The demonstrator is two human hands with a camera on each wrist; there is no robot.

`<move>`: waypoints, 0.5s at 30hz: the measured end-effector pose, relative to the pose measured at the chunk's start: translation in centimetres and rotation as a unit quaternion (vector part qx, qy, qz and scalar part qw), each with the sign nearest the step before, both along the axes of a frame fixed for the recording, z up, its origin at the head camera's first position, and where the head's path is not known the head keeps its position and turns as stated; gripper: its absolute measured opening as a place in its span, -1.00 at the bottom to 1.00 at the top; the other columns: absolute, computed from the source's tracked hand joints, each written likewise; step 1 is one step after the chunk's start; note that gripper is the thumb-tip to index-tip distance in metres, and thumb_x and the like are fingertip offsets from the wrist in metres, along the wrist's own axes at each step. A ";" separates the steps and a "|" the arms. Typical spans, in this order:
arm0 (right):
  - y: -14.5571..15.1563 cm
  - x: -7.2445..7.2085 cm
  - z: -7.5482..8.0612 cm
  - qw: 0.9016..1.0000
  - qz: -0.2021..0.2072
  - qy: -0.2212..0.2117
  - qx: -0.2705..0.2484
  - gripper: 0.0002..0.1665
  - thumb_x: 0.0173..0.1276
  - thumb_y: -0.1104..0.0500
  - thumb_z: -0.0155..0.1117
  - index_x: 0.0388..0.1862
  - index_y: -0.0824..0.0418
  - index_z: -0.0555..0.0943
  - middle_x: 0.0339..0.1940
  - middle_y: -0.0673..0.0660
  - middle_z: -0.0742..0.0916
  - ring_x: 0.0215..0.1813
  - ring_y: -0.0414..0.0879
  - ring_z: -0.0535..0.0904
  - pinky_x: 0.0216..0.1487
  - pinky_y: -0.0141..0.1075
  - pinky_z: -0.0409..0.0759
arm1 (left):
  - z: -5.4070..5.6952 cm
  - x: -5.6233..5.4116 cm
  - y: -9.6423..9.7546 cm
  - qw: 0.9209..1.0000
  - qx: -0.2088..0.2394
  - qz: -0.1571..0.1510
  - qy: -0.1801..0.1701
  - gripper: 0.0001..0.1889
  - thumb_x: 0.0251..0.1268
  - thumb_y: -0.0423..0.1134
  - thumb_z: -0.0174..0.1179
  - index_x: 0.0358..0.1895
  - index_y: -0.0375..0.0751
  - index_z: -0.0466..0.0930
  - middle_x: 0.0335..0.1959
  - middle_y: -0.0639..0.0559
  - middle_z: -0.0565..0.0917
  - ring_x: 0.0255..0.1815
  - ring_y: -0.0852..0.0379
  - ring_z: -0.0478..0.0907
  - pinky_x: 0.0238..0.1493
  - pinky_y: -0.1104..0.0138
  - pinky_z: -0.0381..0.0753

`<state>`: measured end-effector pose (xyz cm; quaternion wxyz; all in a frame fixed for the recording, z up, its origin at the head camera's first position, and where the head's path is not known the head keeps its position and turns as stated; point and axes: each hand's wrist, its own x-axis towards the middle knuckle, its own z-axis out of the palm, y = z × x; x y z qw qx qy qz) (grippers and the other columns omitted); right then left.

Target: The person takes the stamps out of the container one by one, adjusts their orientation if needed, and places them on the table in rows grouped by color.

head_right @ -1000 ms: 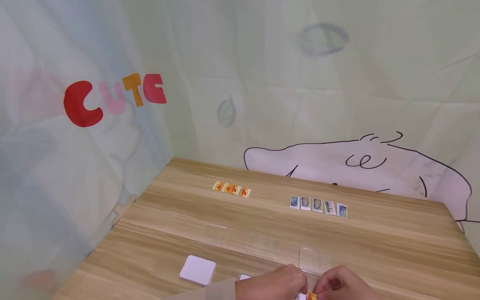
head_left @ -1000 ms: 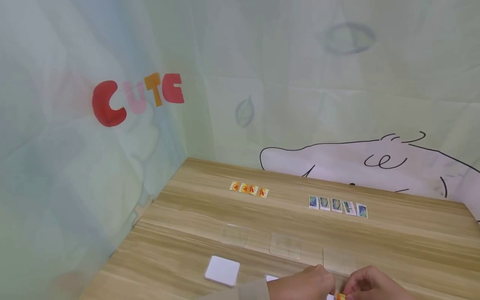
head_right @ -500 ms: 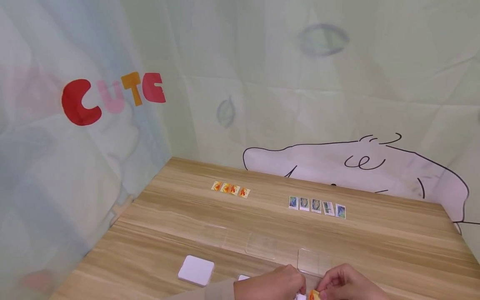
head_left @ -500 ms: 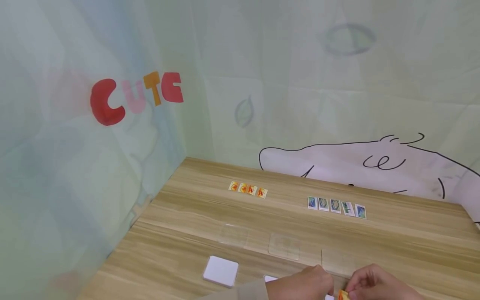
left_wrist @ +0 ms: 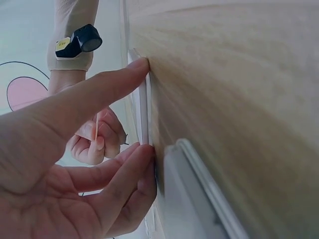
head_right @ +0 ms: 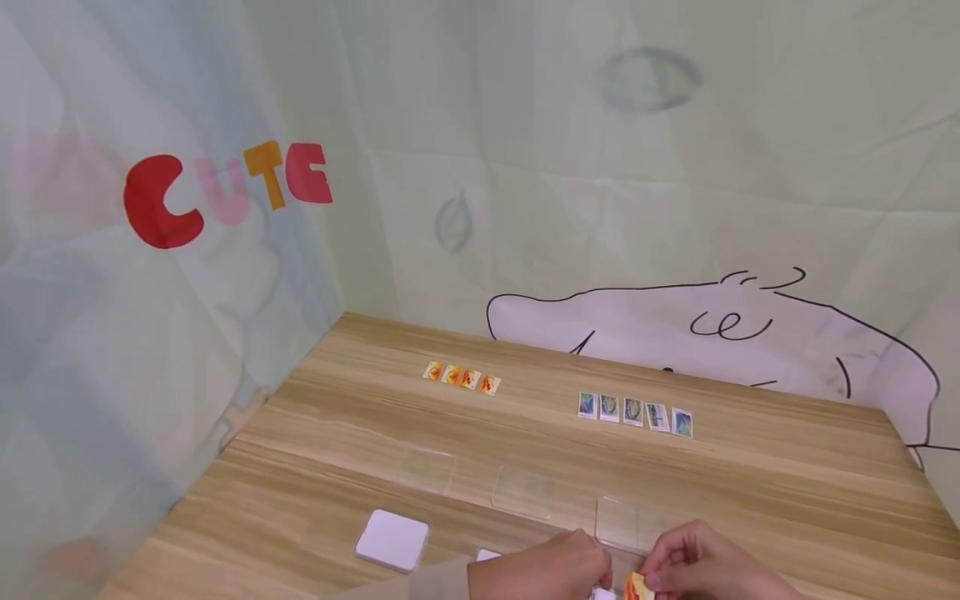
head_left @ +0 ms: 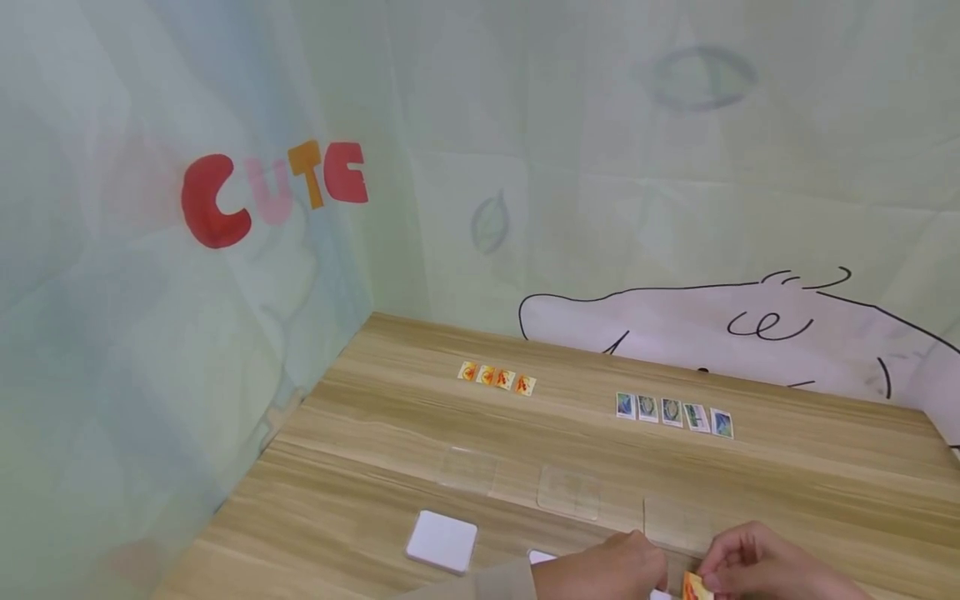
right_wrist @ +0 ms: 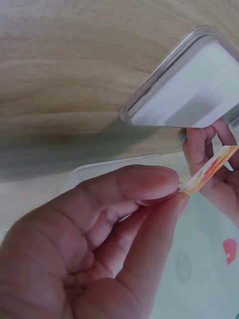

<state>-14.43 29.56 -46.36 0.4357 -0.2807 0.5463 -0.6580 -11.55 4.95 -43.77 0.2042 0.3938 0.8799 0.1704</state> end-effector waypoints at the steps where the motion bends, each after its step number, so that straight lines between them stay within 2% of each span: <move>1: 0.1 -0.1 0.0 1.000 0.000 0.002 0.002 -0.73 0.49 0.48 -0.05 -0.03 0.48 0.61 -0.25 -0.01 0.76 -0.28 -0.33 0.57 -0.25 -0.50 0.54 | 0.0 0.0 0.0 1.000 0.001 -0.002 0.005 -0.95 0.15 -0.29 0.39 -0.32 -0.09 0.78 -0.58 0.27 0.62 -0.65 0.45 0.38 -0.56 0.65 0.39; 7: 0.2 -0.3 0.1 1.000 0.006 -0.021 -0.010 -0.70 0.50 0.47 -0.08 -0.01 0.48 0.61 -0.21 0.00 0.76 -0.20 -0.29 0.62 -0.13 -0.44 0.58 | -0.1 0.2 0.2 0.999 -0.017 0.005 0.029 -0.94 0.12 -0.29 0.40 -0.35 -0.04 0.78 -0.58 0.29 0.63 -0.63 0.45 0.37 -0.53 0.66 0.37; 11: 0.2 -0.4 0.1 1.000 0.005 -0.026 -0.011 -0.70 0.51 0.48 -0.11 -0.02 0.49 0.60 -0.22 0.00 0.76 -0.20 -0.27 0.64 -0.11 -0.40 0.60 | -0.1 0.2 0.3 0.999 -0.024 0.011 0.025 -0.94 0.14 -0.29 0.39 -0.36 -0.02 0.77 -0.56 0.29 0.64 -0.62 0.45 0.38 -0.52 0.65 0.38; 15: 0.3 -0.5 0.3 1.000 -0.010 -0.022 0.011 -0.72 0.52 0.46 -0.08 -0.02 0.50 0.59 -0.25 0.01 0.76 -0.22 -0.25 0.65 -0.12 -0.38 0.61 | -0.1 0.2 0.3 0.999 -0.023 0.011 0.025 -0.92 0.13 -0.32 0.39 -0.34 -0.03 0.78 -0.54 0.28 0.65 -0.63 0.44 0.38 -0.54 0.64 0.39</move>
